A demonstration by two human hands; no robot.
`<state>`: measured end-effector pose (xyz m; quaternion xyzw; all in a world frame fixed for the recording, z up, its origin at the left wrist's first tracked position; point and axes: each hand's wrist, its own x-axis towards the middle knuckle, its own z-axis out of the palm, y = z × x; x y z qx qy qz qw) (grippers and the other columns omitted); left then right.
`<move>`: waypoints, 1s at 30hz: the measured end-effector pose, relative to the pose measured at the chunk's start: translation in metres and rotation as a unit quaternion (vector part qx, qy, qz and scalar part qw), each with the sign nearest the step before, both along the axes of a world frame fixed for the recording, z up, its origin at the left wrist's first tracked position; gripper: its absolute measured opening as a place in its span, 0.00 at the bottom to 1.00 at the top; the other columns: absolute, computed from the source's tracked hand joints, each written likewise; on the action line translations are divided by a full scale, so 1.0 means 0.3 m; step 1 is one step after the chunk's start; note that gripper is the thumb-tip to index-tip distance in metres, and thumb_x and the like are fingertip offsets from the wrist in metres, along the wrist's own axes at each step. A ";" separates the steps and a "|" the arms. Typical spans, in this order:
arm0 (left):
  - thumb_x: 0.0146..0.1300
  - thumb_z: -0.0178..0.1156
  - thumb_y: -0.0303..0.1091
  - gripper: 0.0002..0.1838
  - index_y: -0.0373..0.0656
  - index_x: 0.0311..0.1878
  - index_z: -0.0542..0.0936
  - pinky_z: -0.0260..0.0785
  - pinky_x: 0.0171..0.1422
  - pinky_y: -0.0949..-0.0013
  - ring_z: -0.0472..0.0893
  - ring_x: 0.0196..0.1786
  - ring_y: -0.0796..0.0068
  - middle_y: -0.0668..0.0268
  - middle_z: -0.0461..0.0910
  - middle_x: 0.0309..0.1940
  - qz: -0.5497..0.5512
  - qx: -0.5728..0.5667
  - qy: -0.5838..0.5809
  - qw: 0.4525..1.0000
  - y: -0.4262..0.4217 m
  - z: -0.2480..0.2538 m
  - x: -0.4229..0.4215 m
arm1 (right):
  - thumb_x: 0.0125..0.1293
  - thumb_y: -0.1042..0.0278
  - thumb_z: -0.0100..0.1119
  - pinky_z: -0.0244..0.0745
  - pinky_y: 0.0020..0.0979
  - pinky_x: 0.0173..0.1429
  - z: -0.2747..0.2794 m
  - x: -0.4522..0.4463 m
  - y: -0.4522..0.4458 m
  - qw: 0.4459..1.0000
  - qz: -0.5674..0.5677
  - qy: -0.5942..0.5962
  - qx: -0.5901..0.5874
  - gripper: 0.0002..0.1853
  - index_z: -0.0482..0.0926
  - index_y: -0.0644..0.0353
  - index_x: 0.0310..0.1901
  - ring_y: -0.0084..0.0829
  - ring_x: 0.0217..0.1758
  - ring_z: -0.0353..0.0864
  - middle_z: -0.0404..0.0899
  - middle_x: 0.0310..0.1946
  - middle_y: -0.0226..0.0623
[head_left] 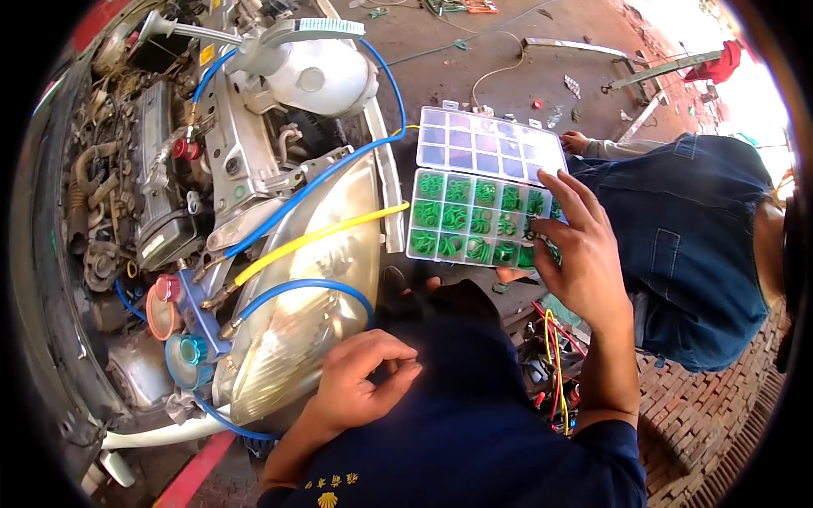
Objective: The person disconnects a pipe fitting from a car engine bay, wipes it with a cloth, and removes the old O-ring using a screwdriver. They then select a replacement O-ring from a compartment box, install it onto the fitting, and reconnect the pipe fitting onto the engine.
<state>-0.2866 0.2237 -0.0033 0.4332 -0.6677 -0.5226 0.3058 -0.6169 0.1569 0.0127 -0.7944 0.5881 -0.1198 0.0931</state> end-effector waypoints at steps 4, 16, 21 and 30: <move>0.62 0.75 0.21 0.10 0.39 0.45 0.85 0.77 0.38 0.67 0.85 0.31 0.69 0.62 0.87 0.34 0.001 -0.002 0.000 1.000 -0.001 -0.003 0.004 | 0.59 0.70 0.70 0.69 0.53 0.79 0.003 0.016 0.006 0.999 -0.016 0.030 0.003 0.09 0.87 0.66 0.39 0.55 0.82 0.69 0.74 0.77 0.50; 0.65 0.75 0.24 0.09 0.41 0.47 0.86 0.71 0.33 0.72 0.85 0.32 0.75 0.65 0.89 0.36 0.000 0.004 0.012 1.000 -0.009 -0.035 0.004 | 0.60 0.72 0.72 0.66 0.54 0.82 0.022 0.018 0.028 0.998 0.026 0.002 0.064 0.09 0.85 0.66 0.39 0.56 0.84 0.66 0.70 0.80 0.50; 0.64 0.75 0.24 0.09 0.39 0.46 0.85 0.74 0.35 0.70 0.85 0.31 0.73 0.63 0.88 0.35 -0.002 -0.001 0.014 1.000 -0.019 -0.031 -0.003 | 0.59 0.73 0.73 0.65 0.53 0.83 0.022 0.015 0.036 0.997 0.019 0.045 0.055 0.10 0.85 0.66 0.41 0.55 0.86 0.64 0.69 0.81 0.50; 0.64 0.75 0.23 0.09 0.38 0.45 0.85 0.77 0.38 0.67 0.86 0.30 0.70 0.61 0.87 0.35 -0.009 0.002 0.010 1.000 -0.025 -0.031 -0.012 | 0.59 0.74 0.73 0.66 0.54 0.82 0.025 0.011 0.032 0.998 0.020 0.020 0.055 0.07 0.86 0.65 0.38 0.57 0.85 0.65 0.69 0.81 0.51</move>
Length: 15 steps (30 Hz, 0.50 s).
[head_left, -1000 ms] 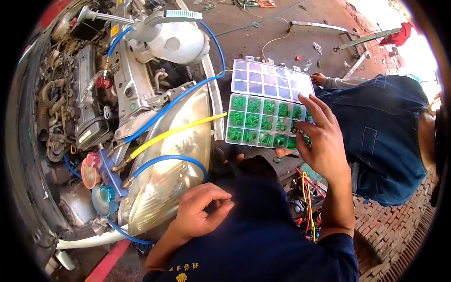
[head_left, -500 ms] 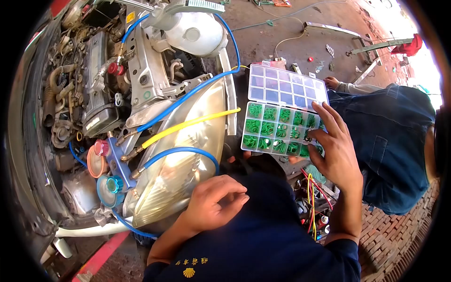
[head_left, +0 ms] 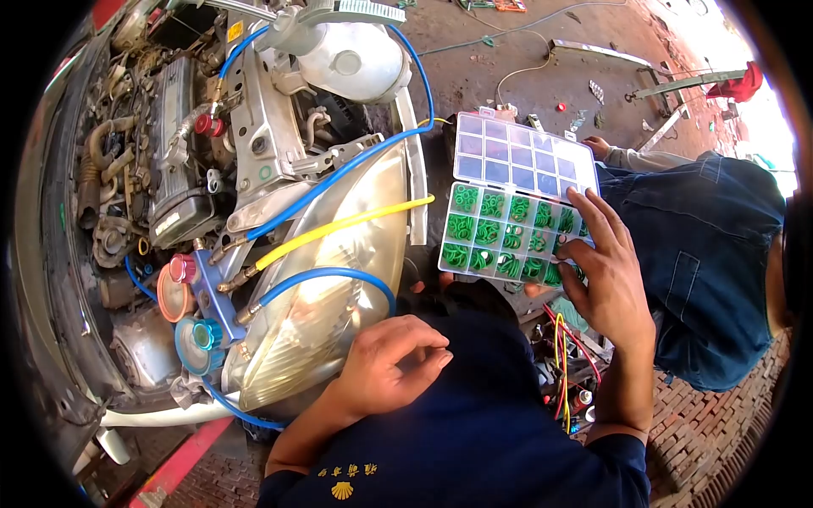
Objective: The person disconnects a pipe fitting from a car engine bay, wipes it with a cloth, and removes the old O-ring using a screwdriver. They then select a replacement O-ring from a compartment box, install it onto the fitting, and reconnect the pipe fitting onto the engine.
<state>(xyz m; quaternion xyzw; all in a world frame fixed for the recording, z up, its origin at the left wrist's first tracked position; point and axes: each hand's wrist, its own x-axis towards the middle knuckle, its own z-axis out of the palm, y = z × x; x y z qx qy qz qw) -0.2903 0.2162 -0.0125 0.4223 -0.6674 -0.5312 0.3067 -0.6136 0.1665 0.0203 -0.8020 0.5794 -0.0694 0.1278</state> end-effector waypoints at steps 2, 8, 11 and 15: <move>0.64 0.75 0.23 0.09 0.39 0.45 0.85 0.77 0.39 0.67 0.86 0.30 0.70 0.62 0.87 0.35 -0.001 0.000 -0.002 1.000 -0.001 0.001 -0.002 | 0.59 0.74 0.73 0.66 0.54 0.82 -0.001 -0.004 0.000 1.000 0.002 0.000 0.000 0.08 0.86 0.65 0.39 0.57 0.85 0.65 0.69 0.81 0.51; 0.64 0.75 0.23 0.10 0.39 0.45 0.85 0.77 0.38 0.67 0.86 0.30 0.70 0.62 0.87 0.34 0.002 0.000 -0.004 1.000 -0.005 0.000 -0.012 | 0.60 0.74 0.72 0.66 0.54 0.82 -0.003 -0.007 -0.002 1.000 -0.008 0.009 -0.012 0.12 0.85 0.63 0.46 0.57 0.85 0.65 0.68 0.81 0.51; 0.64 0.75 0.23 0.09 0.39 0.45 0.85 0.77 0.38 0.66 0.85 0.31 0.69 0.62 0.87 0.34 0.011 -0.006 -0.013 1.000 -0.015 0.006 -0.019 | 0.61 0.73 0.72 0.66 0.54 0.82 -0.004 -0.014 -0.002 1.000 0.000 0.019 -0.014 0.14 0.85 0.63 0.48 0.57 0.85 0.65 0.69 0.81 0.51; 0.64 0.74 0.22 0.08 0.40 0.44 0.86 0.73 0.36 0.70 0.82 0.30 0.73 0.63 0.87 0.35 0.038 -0.003 -0.029 0.999 -0.034 0.018 -0.046 | 0.62 0.71 0.72 0.67 0.53 0.81 -0.003 -0.030 -0.002 1.000 0.001 0.001 -0.023 0.15 0.85 0.63 0.49 0.56 0.84 0.67 0.70 0.80 0.51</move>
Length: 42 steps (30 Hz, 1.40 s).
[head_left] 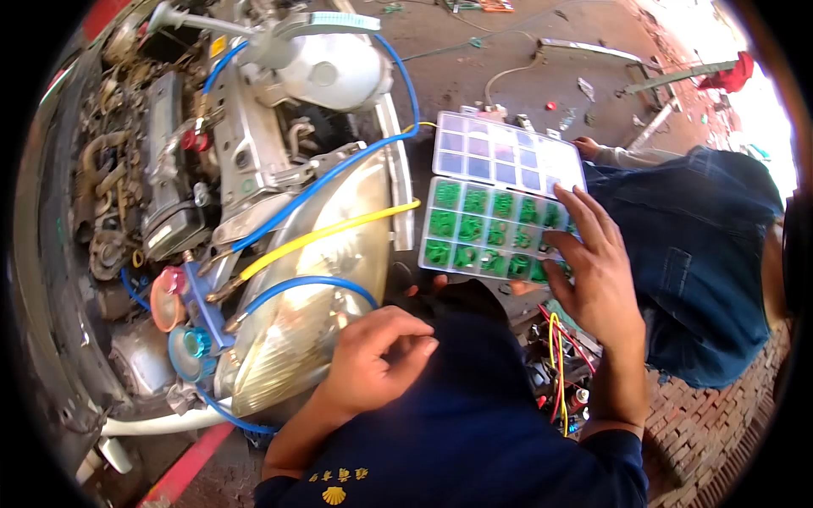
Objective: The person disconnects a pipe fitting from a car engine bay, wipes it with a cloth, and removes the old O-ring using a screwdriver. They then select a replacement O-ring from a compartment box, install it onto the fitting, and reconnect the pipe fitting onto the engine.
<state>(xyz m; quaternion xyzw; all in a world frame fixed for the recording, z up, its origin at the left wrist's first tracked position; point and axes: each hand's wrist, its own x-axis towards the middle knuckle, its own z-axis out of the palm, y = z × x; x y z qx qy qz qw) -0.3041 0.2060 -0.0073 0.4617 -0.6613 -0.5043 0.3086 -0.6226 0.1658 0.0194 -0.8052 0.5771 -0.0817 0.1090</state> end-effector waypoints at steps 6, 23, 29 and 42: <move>0.64 0.73 0.21 0.06 0.40 0.42 0.87 0.69 0.34 0.73 0.79 0.28 0.78 0.65 0.88 0.35 0.025 -0.011 -0.010 1.000 0.000 -0.018 -0.046 | 0.62 0.71 0.72 0.70 0.51 0.80 0.002 -0.038 0.018 0.999 -0.015 -0.033 -0.021 0.14 0.86 0.63 0.49 0.54 0.82 0.70 0.72 0.78 0.49; 0.65 0.74 0.23 0.08 0.39 0.46 0.85 0.72 0.34 0.69 0.83 0.30 0.71 0.62 0.86 0.34 -0.021 0.003 -0.023 0.999 0.006 0.001 -0.109 | 0.51 0.68 0.71 0.65 0.54 0.84 -0.021 -0.087 -0.012 0.997 0.063 -0.050 0.021 0.14 0.86 0.61 0.40 0.56 0.84 0.65 0.71 0.78 0.52; 0.66 0.74 0.24 0.07 0.38 0.45 0.85 0.76 0.39 0.67 0.83 0.31 0.69 0.62 0.85 0.34 -0.023 0.014 -0.007 1.000 0.004 0.015 -0.125 | 0.50 0.68 0.70 0.63 0.54 0.85 -0.003 -0.096 -0.022 0.995 0.073 -0.047 0.048 0.14 0.85 0.63 0.39 0.56 0.86 0.62 0.68 0.80 0.52; 0.65 0.74 0.23 0.08 0.39 0.44 0.85 0.75 0.36 0.67 0.84 0.32 0.69 0.62 0.86 0.34 -0.028 -0.013 -0.021 0.999 0.016 0.005 -0.135 | 0.50 0.66 0.70 0.60 0.56 0.87 -0.023 -0.112 -0.024 0.993 0.095 -0.022 0.059 0.14 0.86 0.63 0.39 0.57 0.86 0.62 0.67 0.81 0.53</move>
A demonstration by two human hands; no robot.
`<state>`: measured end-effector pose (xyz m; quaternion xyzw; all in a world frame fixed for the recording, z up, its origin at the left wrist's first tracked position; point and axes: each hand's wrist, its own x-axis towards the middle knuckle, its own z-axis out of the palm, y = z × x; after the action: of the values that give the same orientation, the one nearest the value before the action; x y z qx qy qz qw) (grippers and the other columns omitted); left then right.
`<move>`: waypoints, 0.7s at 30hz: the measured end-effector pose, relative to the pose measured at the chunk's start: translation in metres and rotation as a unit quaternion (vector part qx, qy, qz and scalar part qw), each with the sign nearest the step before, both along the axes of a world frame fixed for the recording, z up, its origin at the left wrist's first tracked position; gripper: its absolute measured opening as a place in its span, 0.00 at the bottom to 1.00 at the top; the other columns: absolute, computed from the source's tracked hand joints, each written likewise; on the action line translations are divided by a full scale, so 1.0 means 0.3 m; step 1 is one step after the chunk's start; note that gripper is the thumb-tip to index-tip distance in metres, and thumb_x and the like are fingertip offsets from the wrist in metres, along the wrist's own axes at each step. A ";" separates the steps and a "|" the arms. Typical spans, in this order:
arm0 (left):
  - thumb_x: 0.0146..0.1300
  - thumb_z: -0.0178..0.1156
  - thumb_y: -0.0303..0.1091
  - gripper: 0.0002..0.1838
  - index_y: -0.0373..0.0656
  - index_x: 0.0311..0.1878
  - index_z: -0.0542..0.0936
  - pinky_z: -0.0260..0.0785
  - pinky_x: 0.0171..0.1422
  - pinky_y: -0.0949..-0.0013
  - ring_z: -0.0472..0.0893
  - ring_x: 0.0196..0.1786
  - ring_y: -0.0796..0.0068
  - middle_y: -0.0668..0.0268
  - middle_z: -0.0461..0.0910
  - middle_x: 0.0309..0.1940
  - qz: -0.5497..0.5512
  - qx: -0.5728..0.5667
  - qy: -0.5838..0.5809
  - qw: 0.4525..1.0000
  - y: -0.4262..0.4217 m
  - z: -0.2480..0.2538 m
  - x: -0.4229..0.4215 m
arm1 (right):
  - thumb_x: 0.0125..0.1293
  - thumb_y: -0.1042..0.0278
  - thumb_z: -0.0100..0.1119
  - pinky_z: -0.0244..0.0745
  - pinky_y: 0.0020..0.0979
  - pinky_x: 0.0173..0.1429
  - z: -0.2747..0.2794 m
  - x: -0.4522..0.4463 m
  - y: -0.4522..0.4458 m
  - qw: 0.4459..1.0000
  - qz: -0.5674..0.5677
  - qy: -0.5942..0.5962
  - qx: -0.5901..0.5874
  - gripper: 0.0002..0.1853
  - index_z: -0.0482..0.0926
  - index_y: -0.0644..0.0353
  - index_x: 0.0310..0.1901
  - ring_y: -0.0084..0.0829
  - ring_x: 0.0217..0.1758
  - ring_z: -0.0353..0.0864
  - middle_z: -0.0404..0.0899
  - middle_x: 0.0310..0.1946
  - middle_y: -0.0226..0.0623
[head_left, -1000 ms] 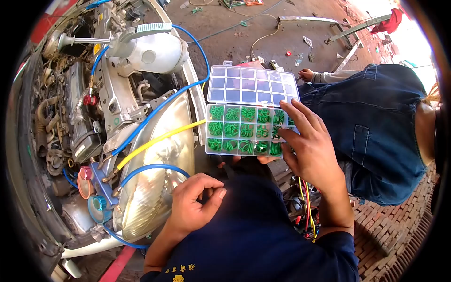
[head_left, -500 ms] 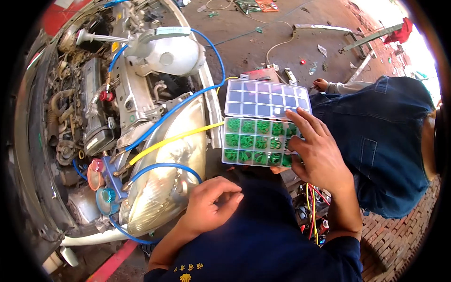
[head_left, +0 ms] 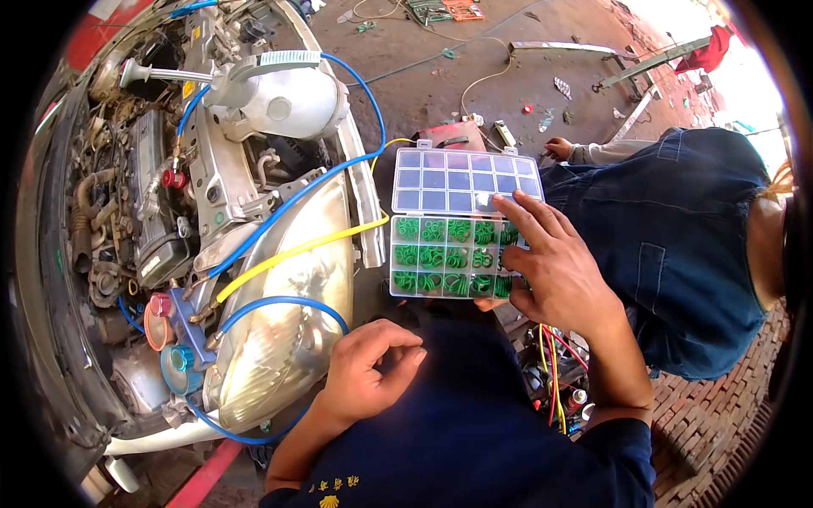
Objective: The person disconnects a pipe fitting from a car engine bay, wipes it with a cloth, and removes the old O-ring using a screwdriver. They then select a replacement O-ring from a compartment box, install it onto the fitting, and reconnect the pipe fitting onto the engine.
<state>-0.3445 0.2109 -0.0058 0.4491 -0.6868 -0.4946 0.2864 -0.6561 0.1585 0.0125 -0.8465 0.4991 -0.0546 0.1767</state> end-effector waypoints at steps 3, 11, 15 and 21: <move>0.64 0.74 0.23 0.08 0.39 0.44 0.85 0.75 0.37 0.67 0.84 0.31 0.69 0.62 0.86 0.34 0.002 -0.003 0.005 1.000 0.000 -0.004 -0.007 | 0.50 0.66 0.69 0.60 0.56 0.87 0.009 -0.003 0.006 1.000 -0.001 -0.001 0.000 0.14 0.85 0.64 0.38 0.58 0.86 0.62 0.67 0.81 0.54; 0.65 0.74 0.23 0.08 0.39 0.44 0.85 0.75 0.37 0.67 0.83 0.30 0.69 0.62 0.86 0.34 -0.005 -0.028 -0.003 1.000 -0.038 0.007 -0.064 | 0.47 0.74 0.72 0.65 0.57 0.82 0.020 -0.052 0.058 0.990 -0.024 -0.134 -0.035 0.16 0.78 0.61 0.39 0.62 0.84 0.65 0.68 0.80 0.56; 0.66 0.74 0.23 0.09 0.39 0.48 0.88 0.68 0.32 0.73 0.78 0.26 0.79 0.66 0.85 0.32 -0.009 -0.055 -0.014 0.998 -0.104 0.029 -0.169 | 0.50 0.78 0.72 0.67 0.56 0.80 -0.027 -0.073 0.122 0.951 -0.114 -0.275 -0.086 0.17 0.77 0.59 0.42 0.66 0.81 0.68 0.70 0.78 0.60; 0.72 0.69 0.32 0.10 0.42 0.53 0.87 0.81 0.46 0.54 0.89 0.40 0.51 0.54 0.89 0.39 -0.107 -0.038 -0.090 0.989 -0.216 0.045 -0.339 | 0.56 0.76 0.71 0.67 0.56 0.80 -0.123 -0.088 0.194 0.934 -0.228 -0.237 -0.140 0.17 0.82 0.59 0.49 0.63 0.79 0.71 0.72 0.76 0.56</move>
<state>-0.4464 0.1462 0.0076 0.4046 -0.7722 -0.4533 0.1855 -0.6824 0.2167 -0.0245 -0.6890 0.6093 -0.3616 0.1522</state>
